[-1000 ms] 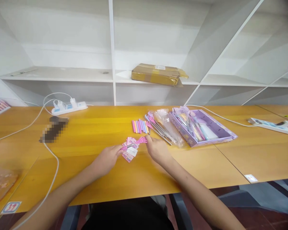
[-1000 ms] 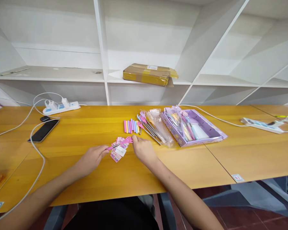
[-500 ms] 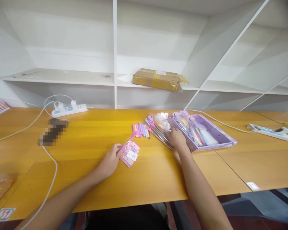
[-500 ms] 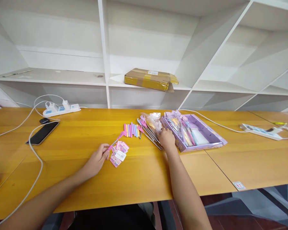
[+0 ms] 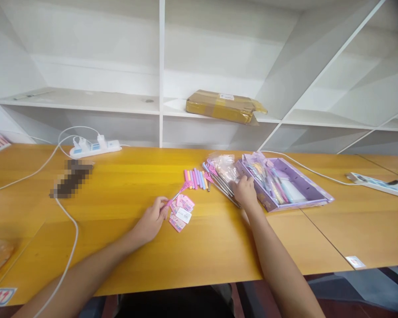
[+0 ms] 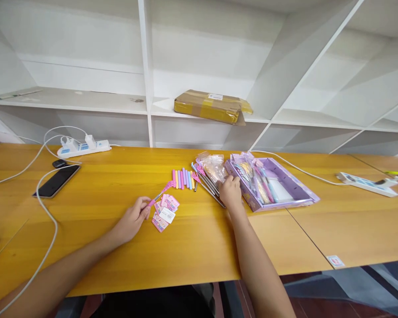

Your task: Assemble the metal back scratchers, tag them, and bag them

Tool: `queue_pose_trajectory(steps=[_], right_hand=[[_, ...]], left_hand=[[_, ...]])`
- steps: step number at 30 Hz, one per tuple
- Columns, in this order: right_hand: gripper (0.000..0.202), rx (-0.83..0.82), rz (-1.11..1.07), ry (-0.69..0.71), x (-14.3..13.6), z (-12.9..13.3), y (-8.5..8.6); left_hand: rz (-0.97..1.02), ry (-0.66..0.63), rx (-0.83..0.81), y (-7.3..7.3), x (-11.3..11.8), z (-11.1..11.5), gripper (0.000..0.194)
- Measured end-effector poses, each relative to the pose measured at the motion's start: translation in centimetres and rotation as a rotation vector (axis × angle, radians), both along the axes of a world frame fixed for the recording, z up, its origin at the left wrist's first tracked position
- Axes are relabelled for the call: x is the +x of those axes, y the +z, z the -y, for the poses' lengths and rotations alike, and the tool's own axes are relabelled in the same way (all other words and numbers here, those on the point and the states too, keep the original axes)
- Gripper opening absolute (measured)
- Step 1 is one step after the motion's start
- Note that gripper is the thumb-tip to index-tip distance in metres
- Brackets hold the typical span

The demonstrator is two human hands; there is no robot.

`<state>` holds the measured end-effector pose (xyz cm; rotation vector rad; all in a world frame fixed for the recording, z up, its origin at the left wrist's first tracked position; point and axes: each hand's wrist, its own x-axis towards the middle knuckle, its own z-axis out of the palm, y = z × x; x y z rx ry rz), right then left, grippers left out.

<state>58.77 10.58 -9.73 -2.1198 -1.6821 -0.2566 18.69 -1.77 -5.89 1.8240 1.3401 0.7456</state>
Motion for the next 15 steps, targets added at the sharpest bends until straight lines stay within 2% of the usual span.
queue_pose_trajectory(steps=[4,8,12,15], right_hand=[[0.039,0.055,-0.027,-0.052,0.2,-0.2,0.7],[0.034,0.202,-0.084,-0.047,0.5,0.1,2.0],[0.034,0.286,-0.344,-0.004,-0.4,0.5,3.5],[0.035,0.363,-0.572,0.147,-2.5,1.2,4.1]], left_hand=[[0.008,-0.014,-0.006,0.1,0.0,0.0,0.025],[0.007,-0.012,0.001,-0.2,0.0,0.0,0.025],[0.052,0.025,0.041,-0.7,0.0,0.0,0.030],[0.104,0.038,0.096,-0.7,0.1,0.1,0.029]])
